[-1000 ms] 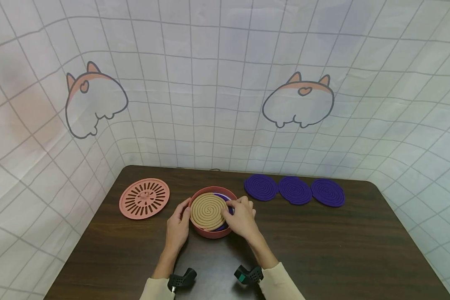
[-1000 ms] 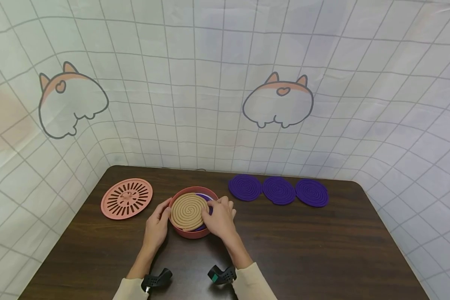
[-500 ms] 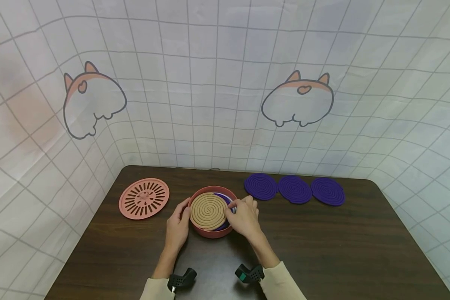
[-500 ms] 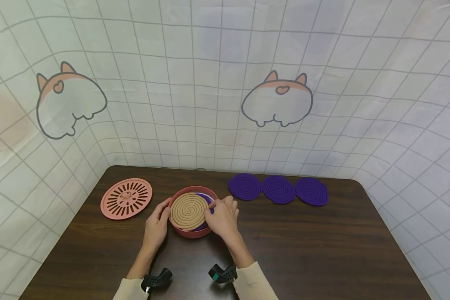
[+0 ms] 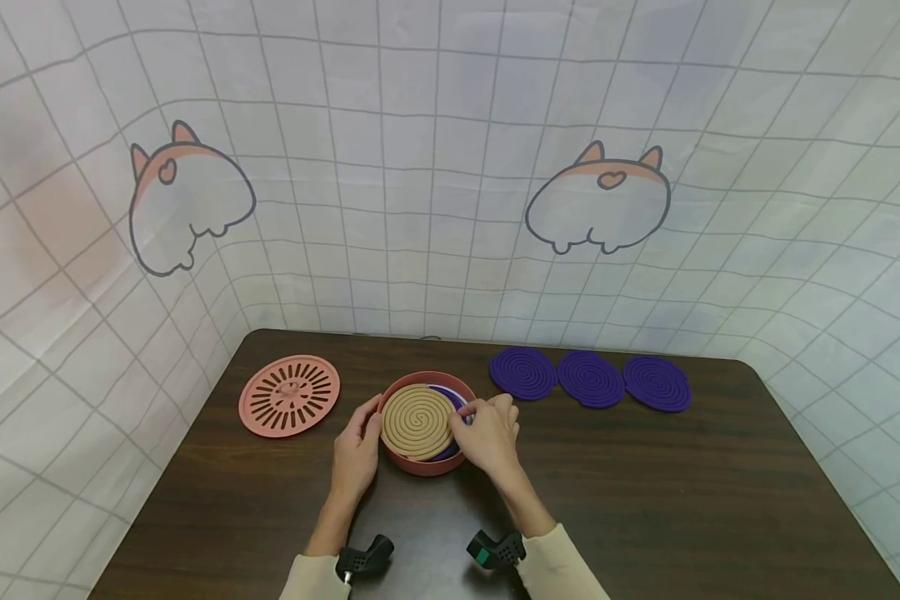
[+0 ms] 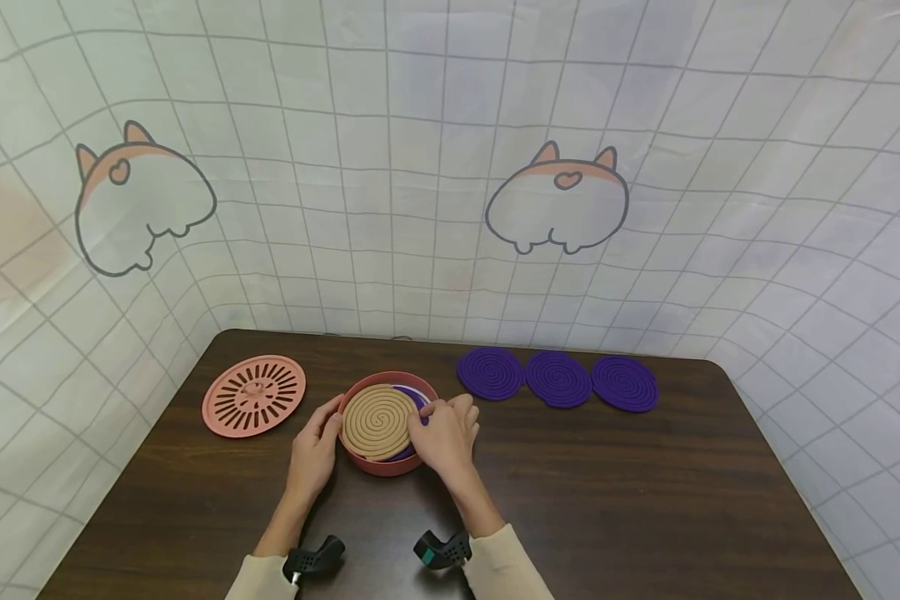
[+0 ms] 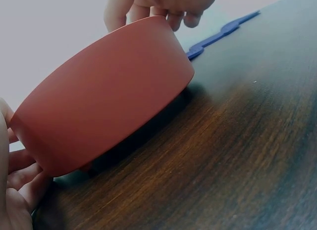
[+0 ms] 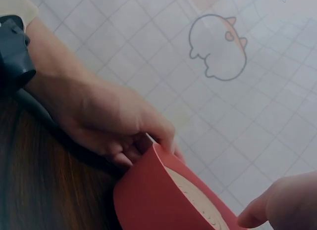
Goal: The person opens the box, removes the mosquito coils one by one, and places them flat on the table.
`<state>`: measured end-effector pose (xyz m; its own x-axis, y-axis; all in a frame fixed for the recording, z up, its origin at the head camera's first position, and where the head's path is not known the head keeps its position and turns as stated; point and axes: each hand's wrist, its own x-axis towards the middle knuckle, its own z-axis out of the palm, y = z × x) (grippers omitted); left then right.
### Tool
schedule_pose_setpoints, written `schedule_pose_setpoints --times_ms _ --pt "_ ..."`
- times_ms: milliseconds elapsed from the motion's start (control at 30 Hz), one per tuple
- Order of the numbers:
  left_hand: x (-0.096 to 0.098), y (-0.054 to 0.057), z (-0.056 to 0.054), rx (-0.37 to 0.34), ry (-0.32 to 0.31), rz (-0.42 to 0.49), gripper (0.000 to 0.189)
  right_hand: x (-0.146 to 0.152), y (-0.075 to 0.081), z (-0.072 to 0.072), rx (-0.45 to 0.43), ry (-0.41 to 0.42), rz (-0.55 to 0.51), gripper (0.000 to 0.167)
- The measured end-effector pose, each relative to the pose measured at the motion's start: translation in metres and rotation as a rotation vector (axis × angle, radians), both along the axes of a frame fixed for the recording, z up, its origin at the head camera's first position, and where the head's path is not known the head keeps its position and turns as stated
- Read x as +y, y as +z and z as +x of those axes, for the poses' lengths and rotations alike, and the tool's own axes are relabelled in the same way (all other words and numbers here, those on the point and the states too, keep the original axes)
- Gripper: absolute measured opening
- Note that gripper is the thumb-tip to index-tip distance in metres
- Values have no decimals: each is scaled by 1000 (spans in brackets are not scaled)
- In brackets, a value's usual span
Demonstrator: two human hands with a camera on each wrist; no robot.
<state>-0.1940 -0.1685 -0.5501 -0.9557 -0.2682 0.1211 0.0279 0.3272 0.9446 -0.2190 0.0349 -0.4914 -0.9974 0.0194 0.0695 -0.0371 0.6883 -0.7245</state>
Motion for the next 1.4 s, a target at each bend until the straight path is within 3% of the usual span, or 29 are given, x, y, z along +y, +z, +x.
schedule_pose_setpoints --times_ms 367,800,1133,1400 --pt "1 1 -1 8 -3 -5 38 1 2 -1 -96 -36 -206 27" --pt "1 2 0 -3 5 -3 38 1 9 0 -51 -25 -219 21" --pt "0 1 1 -10 2 0 39 3 15 -1 -76 51 -240 20" --pt "0 2 0 -10 5 -2 39 5 17 0 29 112 -250 15"
